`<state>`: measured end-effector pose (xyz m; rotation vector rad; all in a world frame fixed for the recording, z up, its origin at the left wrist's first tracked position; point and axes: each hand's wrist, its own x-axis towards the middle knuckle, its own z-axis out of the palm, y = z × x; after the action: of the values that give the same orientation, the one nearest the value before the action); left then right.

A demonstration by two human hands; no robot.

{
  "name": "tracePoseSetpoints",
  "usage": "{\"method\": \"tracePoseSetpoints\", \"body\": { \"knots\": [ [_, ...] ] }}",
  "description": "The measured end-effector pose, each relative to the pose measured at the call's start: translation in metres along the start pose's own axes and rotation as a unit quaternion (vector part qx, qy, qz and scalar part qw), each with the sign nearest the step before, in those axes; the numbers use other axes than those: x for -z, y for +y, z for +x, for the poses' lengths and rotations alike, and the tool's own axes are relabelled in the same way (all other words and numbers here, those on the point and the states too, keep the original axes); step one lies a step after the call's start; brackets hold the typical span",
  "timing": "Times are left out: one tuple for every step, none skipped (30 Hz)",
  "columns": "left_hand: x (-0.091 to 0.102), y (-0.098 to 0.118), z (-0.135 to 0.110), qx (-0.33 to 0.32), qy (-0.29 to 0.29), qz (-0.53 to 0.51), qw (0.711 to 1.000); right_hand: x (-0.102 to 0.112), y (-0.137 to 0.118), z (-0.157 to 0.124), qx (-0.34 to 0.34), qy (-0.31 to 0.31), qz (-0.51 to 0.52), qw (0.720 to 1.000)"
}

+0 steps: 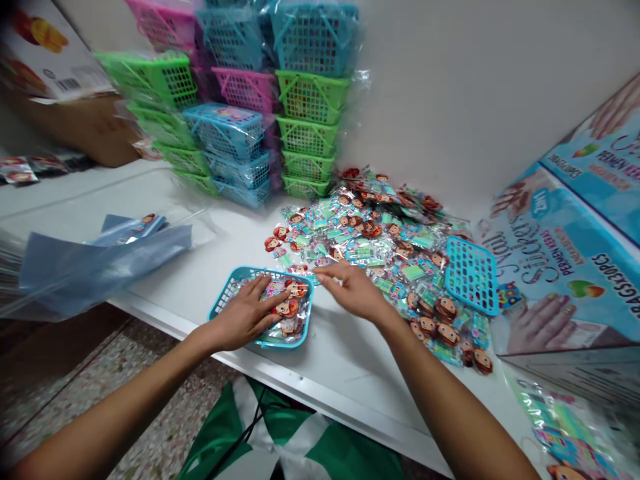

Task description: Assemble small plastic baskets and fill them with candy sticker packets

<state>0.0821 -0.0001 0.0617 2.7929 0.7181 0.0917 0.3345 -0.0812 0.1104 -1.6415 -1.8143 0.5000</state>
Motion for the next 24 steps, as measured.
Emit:
{"method": "tracePoseSetpoints", "body": {
  "knots": [
    [0.000,0.000,0.000,0.002,-0.001,-0.001,1.000,-0.007,-0.002,-0.001,0.030,-0.021,-0.016,0.999],
    [0.000,0.000,0.000,0.003,-0.001,-0.002,1.000,-0.015,-0.004,0.000,0.056,-0.045,-0.034,0.997],
    [-0.001,0.000,0.000,0.003,0.000,-0.003,1.000,-0.023,-0.006,0.000,0.074,-0.070,-0.056,0.993],
    [-0.001,0.000,0.000,0.001,0.002,-0.004,1.000,-0.031,-0.008,0.002,0.080,-0.091,-0.085,0.989],
    [-0.002,-0.001,0.001,-0.002,0.005,-0.003,1.000,-0.037,-0.010,0.004,0.076,-0.109,-0.122,0.984],
    [-0.004,-0.001,0.001,-0.005,0.008,-0.001,1.000,-0.041,-0.011,0.007,0.065,-0.124,-0.163,0.977],
    [-0.005,-0.002,0.001,-0.008,0.010,0.002,1.000,-0.043,-0.012,0.010,0.050,-0.138,-0.204,0.968],
    [-0.006,-0.002,0.001,-0.010,0.012,0.004,1.000,-0.043,-0.013,0.012,0.037,-0.152,-0.240,0.958],
    [-0.007,-0.003,0.002,-0.011,0.014,0.005,1.000,-0.041,-0.013,0.015,0.031,-0.168,-0.264,0.949],
    [-0.007,-0.003,0.002,-0.010,0.014,0.004,1.000,-0.037,-0.013,0.018,0.033,-0.187,-0.274,0.943],
    [-0.008,-0.003,0.002,-0.010,0.014,0.002,1.000,-0.033,-0.014,0.021,0.042,-0.206,-0.274,0.938],
    [-0.008,-0.003,0.002,-0.009,0.014,0.001,1.000,-0.029,-0.015,0.023,0.052,-0.220,-0.271,0.936],
    [-0.008,-0.003,0.002,-0.009,0.014,0.000,1.000,-0.027,-0.018,0.025,0.059,-0.230,-0.270,0.933],
    [-0.008,-0.003,0.002,-0.010,0.015,0.000,1.000,-0.027,-0.021,0.028,0.063,-0.236,-0.278,0.929],
    [-0.008,-0.003,0.002,-0.012,0.015,0.001,1.000,-0.029,-0.026,0.030,0.059,-0.238,-0.296,0.923],
    [-0.007,-0.003,0.001,-0.014,0.016,0.003,1.000,-0.033,-0.031,0.032,0.051,-0.239,-0.319,0.916],
    [-0.007,-0.003,0.001,-0.015,0.018,0.004,1.000,-0.038,-0.037,0.033,0.040,-0.240,-0.342,0.908],
    [-0.007,-0.002,0.001,-0.015,0.020,0.006,1.000,-0.043,-0.043,0.034,0.029,-0.244,-0.362,0.899],
    [-0.007,-0.002,0.000,-0.014,0.022,0.007,1.000,-0.046,-0.047,0.034,0.023,-0.246,-0.372,0.895],
    [-0.007,-0.002,-0.001,-0.012,0.025,0.008,1.000,-0.046,-0.047,0.033,0.028,-0.246,-0.364,0.898],
    [-0.008,-0.003,-0.002,-0.012,0.029,0.010,0.999,-0.043,-0.044,0.031,0.041,-0.242,-0.335,0.910],
    [-0.009,-0.004,-0.002,-0.011,0.032,0.012,0.999,-0.035,-0.037,0.027,0.046,-0.225,-0.292,0.929],
    [-0.011,-0.007,-0.002,-0.010,0.038,0.016,0.999,-0.022,-0.025,0.022,0.023,-0.187,-0.247,0.951],
    [-0.013,-0.009,-0.001,-0.011,0.043,0.023,0.999,-0.005,-0.009,0.014,-0.029,-0.129,-0.211,0.969]
  ]
}}
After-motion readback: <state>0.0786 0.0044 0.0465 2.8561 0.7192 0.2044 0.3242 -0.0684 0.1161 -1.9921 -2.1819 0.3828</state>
